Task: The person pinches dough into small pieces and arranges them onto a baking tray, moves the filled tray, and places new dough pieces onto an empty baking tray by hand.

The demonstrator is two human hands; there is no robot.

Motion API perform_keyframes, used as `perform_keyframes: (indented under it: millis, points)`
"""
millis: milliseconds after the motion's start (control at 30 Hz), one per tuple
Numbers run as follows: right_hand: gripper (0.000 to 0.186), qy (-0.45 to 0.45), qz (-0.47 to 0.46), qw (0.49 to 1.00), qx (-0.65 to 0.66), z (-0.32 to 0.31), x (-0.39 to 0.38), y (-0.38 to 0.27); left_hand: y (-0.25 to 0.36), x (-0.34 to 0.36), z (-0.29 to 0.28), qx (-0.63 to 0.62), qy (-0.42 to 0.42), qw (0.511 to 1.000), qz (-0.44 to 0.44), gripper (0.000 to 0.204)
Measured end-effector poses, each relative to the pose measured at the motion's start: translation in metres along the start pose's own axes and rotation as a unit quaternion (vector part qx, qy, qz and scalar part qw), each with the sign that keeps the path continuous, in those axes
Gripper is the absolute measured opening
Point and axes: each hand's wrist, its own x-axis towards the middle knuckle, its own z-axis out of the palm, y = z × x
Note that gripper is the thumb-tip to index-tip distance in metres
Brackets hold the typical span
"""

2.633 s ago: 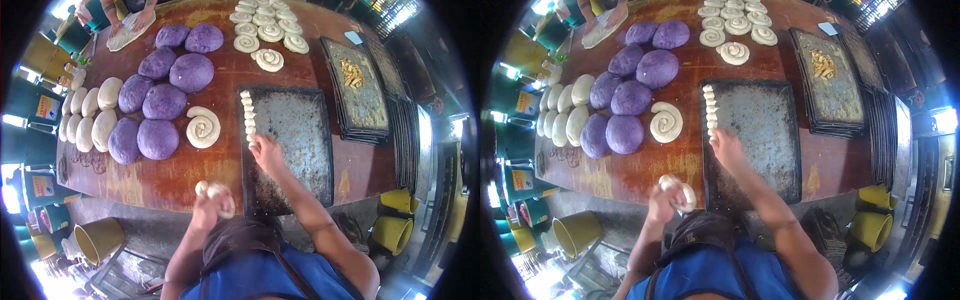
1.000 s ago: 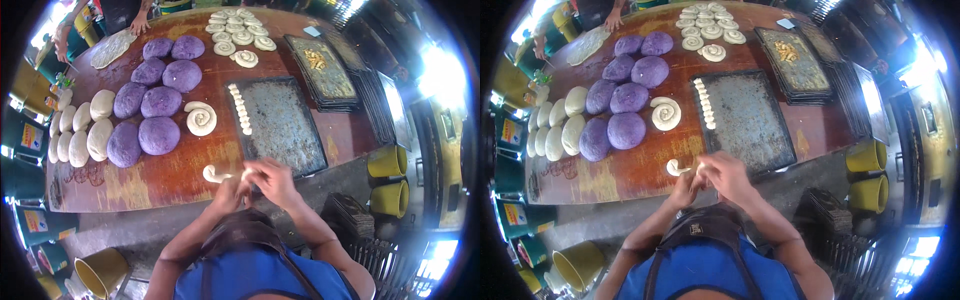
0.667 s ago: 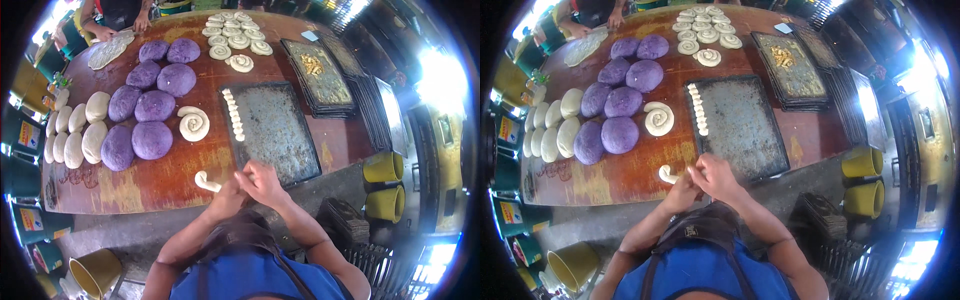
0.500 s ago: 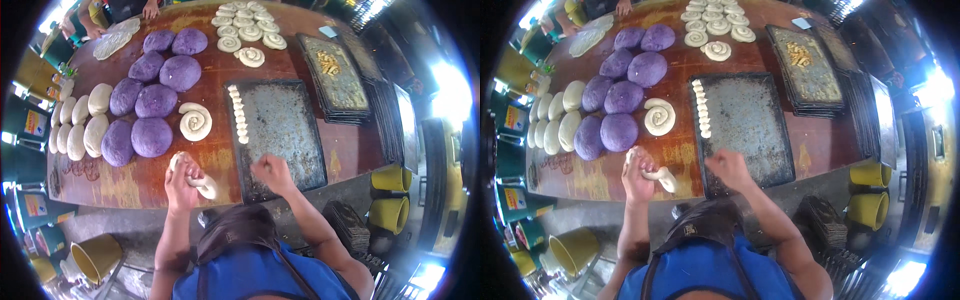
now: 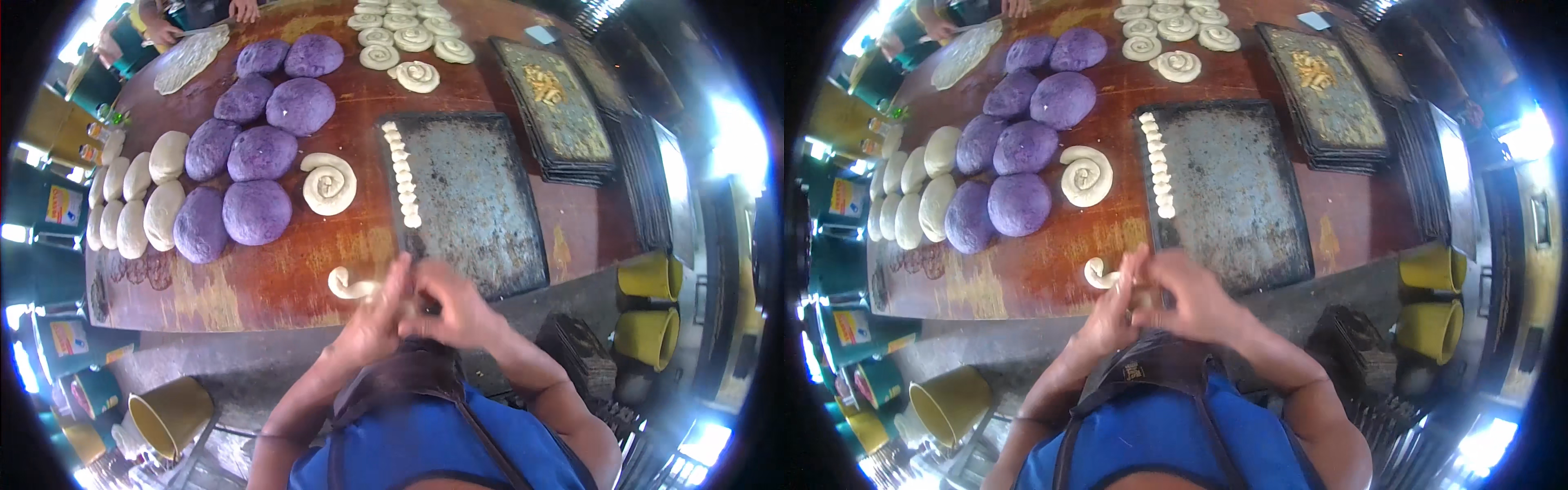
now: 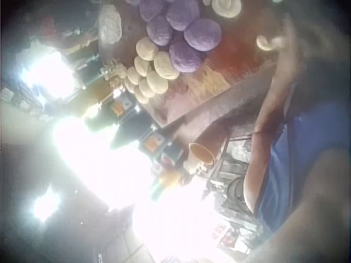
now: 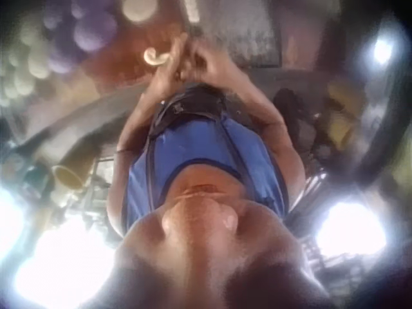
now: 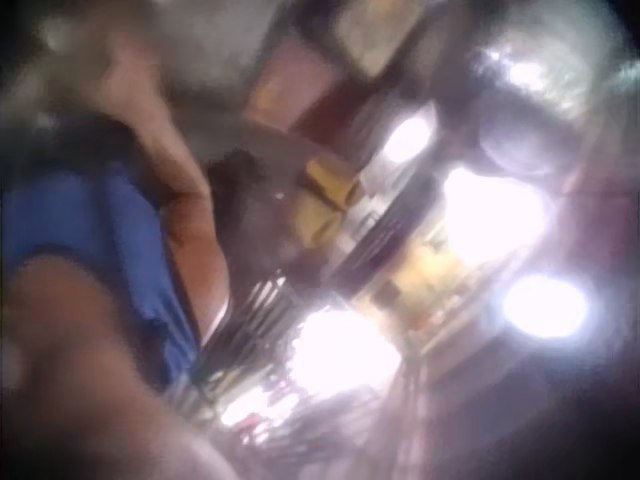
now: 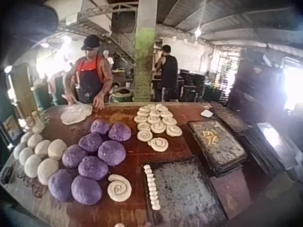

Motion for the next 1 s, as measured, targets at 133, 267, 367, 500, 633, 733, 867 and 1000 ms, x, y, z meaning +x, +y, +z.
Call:
perform_keyframes:
  millis: [133,267,367,500,633,733,867,1000]
  points:
    - [0.029,0.037,0.06,0.997,0.004,0.015,-0.027,-0.025,0.008,-0.009,-0.016,-0.096,-0.258,0.956,-0.098,0.052]
    - [0.032,0.169,0.033,0.979,-0.107,0.057,-0.035,-0.018,-0.011,-0.026,0.017,-0.432,-0.149,0.825,-0.333,0.032]
    - [0.025,0.186,0.069,0.974,-0.108,0.041,-0.03,-0.031,0.002,-0.018,0.012,-0.451,-0.167,0.813,-0.327,0.023]
    - [0.017,0.15,0.093,0.964,-0.2,0.039,-0.01,-0.006,0.003,-0.009,0.017,-0.122,-0.242,0.954,-0.126,0.024]
    - [0.02,-0.08,0.043,0.979,0.18,-0.007,-0.02,0.026,0.021,0.0,-0.017,-0.324,-0.193,0.899,-0.225,0.016]
    - [0.015,-0.039,0.245,0.944,0.217,-0.014,-0.002,0.069,-0.022,0.015,-0.034,-0.539,0.132,0.809,-0.194,0.011]
    - [0.018,0.089,0.049,0.995,-0.007,0.015,0.028,0.148,-0.001,0.01,0.007,-0.369,-0.039,0.818,-0.441,0.022]
    - [0.029,0.109,0.09,0.983,-0.115,0.032,0.03,0.16,-0.014,0.007,0.002,-0.513,0.063,0.796,-0.315,0.012]
